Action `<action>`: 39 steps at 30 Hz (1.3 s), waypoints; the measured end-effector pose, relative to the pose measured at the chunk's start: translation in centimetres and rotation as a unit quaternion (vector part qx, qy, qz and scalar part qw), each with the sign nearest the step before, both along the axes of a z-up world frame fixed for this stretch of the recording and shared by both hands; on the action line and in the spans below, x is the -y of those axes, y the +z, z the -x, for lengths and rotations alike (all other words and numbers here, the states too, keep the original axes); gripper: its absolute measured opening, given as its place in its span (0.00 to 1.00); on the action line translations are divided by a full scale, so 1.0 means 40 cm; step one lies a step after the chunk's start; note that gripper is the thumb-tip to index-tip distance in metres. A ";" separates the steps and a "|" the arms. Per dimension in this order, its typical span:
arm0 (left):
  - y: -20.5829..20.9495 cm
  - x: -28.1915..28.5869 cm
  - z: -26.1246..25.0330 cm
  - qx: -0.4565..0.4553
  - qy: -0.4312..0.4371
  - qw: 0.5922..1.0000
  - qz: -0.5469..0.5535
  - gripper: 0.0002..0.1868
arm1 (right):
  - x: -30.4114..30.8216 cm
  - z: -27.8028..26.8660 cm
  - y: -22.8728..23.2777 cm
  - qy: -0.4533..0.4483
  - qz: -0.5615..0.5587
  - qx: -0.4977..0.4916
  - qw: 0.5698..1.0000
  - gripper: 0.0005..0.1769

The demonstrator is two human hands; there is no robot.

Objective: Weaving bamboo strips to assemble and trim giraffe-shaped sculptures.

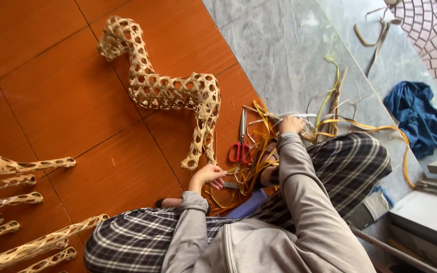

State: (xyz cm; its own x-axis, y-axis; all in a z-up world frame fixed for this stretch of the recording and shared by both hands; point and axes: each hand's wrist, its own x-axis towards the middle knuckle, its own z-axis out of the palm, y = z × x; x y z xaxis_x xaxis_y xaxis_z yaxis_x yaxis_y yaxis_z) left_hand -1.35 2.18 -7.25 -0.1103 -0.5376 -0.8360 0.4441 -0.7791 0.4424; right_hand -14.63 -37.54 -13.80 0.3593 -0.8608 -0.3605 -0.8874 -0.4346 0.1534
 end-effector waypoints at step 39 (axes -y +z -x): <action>0.568 0.103 -0.001 0.423 0.262 0.812 0.303 0.29 | -0.311 -0.176 0.848 0.454 -0.218 0.523 0.688 0.14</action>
